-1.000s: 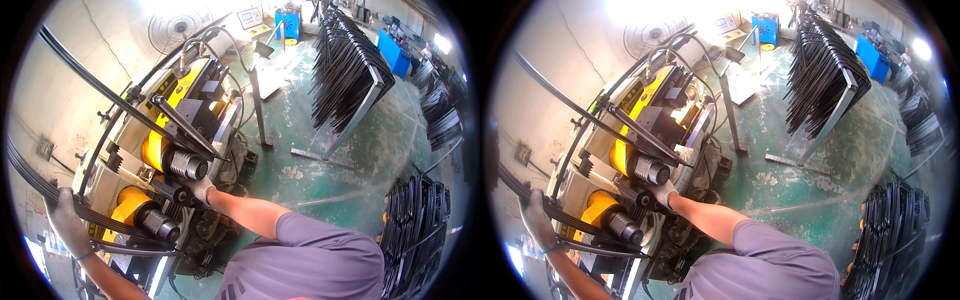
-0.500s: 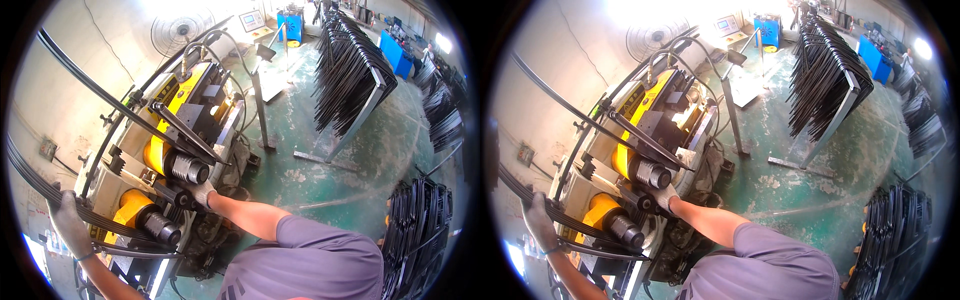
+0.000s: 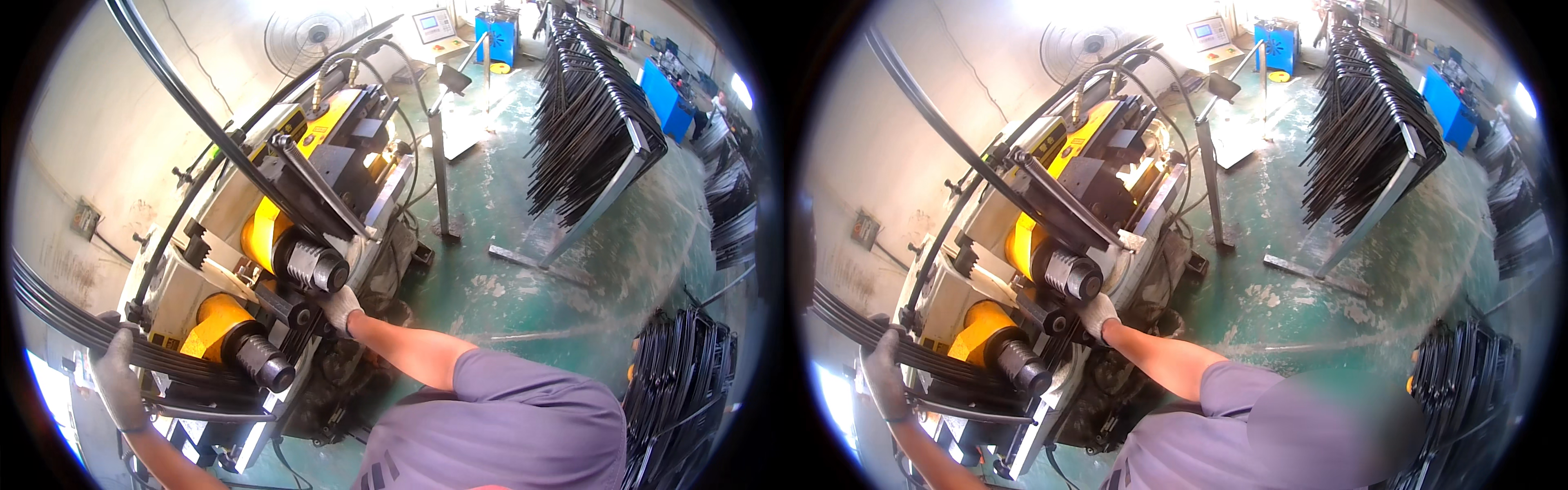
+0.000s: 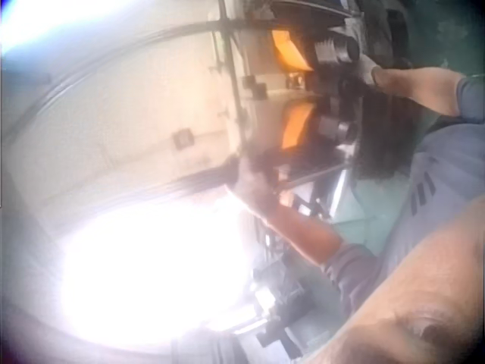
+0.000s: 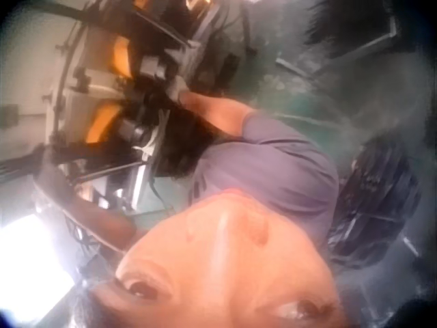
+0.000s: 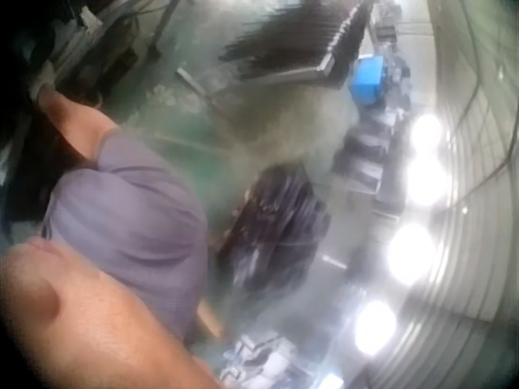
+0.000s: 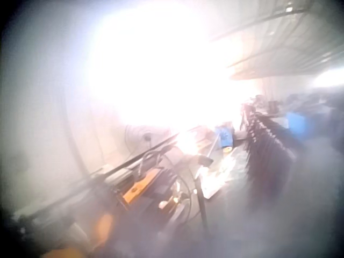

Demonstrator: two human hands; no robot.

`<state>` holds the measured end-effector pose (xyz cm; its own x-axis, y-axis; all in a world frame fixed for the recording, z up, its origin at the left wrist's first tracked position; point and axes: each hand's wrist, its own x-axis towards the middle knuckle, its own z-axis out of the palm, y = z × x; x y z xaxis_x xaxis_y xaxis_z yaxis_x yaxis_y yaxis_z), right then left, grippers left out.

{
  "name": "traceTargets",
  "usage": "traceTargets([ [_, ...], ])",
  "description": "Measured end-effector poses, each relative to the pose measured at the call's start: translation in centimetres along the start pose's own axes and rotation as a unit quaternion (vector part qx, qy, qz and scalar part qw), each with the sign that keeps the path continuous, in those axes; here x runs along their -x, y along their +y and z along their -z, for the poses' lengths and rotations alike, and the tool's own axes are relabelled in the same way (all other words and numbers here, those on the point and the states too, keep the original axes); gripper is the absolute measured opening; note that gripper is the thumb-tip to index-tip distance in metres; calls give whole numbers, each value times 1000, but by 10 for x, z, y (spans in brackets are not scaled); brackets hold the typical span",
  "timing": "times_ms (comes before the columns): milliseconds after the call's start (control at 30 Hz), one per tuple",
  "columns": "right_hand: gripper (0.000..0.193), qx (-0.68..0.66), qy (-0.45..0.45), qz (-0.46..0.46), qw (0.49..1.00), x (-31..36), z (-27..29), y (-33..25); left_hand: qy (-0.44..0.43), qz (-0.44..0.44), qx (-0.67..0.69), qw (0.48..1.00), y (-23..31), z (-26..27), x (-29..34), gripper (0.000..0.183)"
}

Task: The person repeatedly picks up bundles of long metal rods from a floor rack and feeds them into a yellow and white bending machine. After the machine processes the rods, the person removes the bent metal pieces and stacks them onto a nearby rack.

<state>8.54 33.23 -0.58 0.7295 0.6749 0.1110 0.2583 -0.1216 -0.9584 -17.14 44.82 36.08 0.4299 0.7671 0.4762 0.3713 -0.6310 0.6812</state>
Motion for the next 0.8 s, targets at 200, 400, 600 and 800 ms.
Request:
traceTargets([
  [200, 47, 374, -16, 175, 911, -16, -18, 55, -75, 11, 39, 996, 11, 7, 5, 32],
  [400, 42, 382, -45, 183, 905, -24, -39, 84, -36, 37, -36, 998, 30, 4, 20, 40],
  [600, 36, 234, -6, 207, 950, -28, -42, 106, -116, -109, -202, 966, -27, 42, 3, 49],
  [800, 29, -141, 13, 88, 986, -26, -44, 95, -102, 12, -43, 994, 4, 16, 7, 36],
])
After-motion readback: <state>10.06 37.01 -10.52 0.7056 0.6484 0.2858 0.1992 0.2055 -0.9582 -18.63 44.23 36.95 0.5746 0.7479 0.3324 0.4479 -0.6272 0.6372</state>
